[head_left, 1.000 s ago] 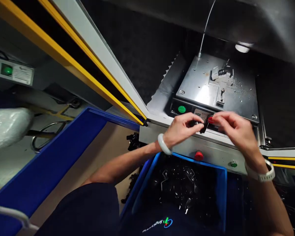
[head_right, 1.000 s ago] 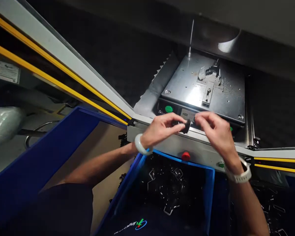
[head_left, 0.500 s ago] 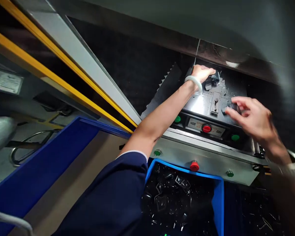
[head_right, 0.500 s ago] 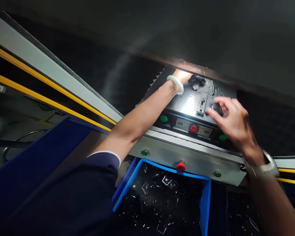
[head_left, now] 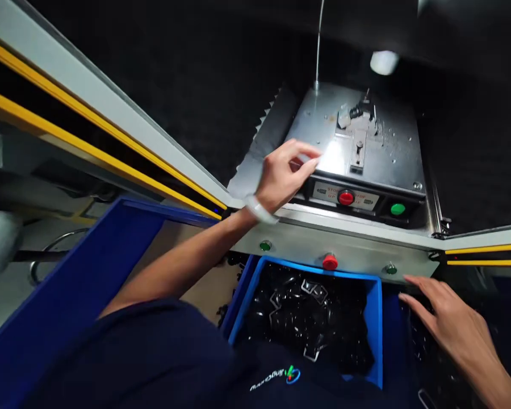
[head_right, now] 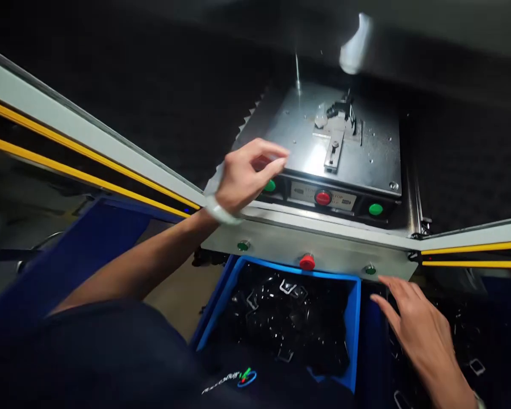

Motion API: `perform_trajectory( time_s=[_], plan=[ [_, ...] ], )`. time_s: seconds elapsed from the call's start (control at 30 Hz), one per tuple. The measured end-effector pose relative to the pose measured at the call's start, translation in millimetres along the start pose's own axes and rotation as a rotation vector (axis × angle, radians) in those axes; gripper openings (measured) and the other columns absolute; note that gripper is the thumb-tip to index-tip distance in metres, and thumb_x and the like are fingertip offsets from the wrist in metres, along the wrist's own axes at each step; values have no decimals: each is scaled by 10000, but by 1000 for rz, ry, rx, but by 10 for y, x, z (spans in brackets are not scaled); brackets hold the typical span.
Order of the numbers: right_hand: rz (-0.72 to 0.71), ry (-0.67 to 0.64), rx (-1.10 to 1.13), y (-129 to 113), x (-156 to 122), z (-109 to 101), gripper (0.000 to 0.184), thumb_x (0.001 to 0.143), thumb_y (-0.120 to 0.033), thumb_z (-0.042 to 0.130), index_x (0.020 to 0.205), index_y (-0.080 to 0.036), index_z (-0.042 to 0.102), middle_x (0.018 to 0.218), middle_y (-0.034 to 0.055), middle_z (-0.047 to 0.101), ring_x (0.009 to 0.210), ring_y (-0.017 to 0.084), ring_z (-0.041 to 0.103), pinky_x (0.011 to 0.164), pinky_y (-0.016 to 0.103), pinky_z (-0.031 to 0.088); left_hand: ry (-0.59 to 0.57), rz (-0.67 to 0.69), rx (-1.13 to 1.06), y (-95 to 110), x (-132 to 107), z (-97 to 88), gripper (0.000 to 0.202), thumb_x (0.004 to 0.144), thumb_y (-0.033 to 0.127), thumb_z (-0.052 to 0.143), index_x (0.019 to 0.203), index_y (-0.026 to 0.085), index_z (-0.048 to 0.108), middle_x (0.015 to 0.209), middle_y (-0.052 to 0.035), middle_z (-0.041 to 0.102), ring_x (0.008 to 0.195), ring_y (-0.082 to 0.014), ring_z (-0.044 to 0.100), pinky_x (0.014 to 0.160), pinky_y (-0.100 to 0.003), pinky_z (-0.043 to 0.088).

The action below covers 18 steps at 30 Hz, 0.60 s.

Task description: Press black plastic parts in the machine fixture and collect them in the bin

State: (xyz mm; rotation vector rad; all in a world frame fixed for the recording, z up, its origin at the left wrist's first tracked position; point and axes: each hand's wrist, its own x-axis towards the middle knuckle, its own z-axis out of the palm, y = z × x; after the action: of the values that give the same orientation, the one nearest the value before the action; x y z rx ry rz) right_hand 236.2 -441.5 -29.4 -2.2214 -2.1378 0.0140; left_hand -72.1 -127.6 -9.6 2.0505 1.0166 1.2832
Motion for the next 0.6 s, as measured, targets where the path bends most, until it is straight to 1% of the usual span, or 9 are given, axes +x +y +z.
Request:
perform_trajectory(
  time_s=[0.03,0.1,0.13,0.2,0.3,0.4,0.47,0.5,0.6],
  plan=[
    [14,-16,27,-62,100,71,545,1067,-687,394,1319,-304,688,1189,34,786,989,250,766,638,368,581,-6,15,27,6,-353,-155,103,983,136,700,1025,136,794,1002,-34,772,794,-88,657,730,-225,504],
    [33,-48,85,-104,264,241,534,1090,-638,363,1261,-265,705,1167,62,784,1055,271,748,723,392,587,-88,-35,80,-69,-963,-416,116,1007,212,692,1015,163,797,922,-27,752,712,-102,631,660,-239,492],
    [50,-65,116,-89,318,329,519,1095,-611,363,1232,-250,709,1158,74,780,1050,275,743,752,400,582,-152,-66,112,-150,-1199,-518,133,1009,258,698,1032,171,796,934,-35,744,699,-112,626,630,-245,482],
    [77,-83,184,-21,379,480,472,1092,-572,390,1171,-231,708,1129,84,771,978,261,737,774,396,564,-287,-114,214,-367,-1517,-668,203,997,344,721,1102,185,789,1026,-59,722,706,-132,624,611,-260,478],
    [119,-64,268,81,420,619,379,1063,-537,466,1100,-230,684,1094,74,754,897,232,716,772,374,536,-472,-119,392,-673,-1667,-778,295,979,363,738,1242,229,756,1209,-83,670,740,-149,629,699,-305,522],
    [151,0,253,102,446,672,331,1052,-511,489,998,-233,659,1011,69,736,867,232,691,754,370,508,-555,-63,518,-780,-1651,-794,348,976,264,732,1323,254,716,1304,-99,647,843,-189,670,816,-355,533],
    [141,54,185,57,432,671,346,1070,-505,459,978,-235,654,985,79,727,887,254,677,758,384,495,-517,-11,580,-768,-1673,-791,367,965,256,752,1330,255,713,1334,-113,653,964,-234,687,866,-374,522],
    [126,83,137,15,409,667,363,1082,-507,436,1005,-233,661,991,89,724,911,270,670,764,394,491,-468,1,591,-760,-1706,-798,358,964,273,761,1320,255,719,1344,-114,659,991,-243,687,881,-378,518],
    [29,153,45,-180,285,705,409,1102,-523,404,1154,-219,673,1041,110,721,956,295,652,798,417,501,-220,-60,538,-810,-1873,-903,265,997,345,734,1244,247,743,1280,-85,707,871,-191,675,897,-359,524]
  ],
)
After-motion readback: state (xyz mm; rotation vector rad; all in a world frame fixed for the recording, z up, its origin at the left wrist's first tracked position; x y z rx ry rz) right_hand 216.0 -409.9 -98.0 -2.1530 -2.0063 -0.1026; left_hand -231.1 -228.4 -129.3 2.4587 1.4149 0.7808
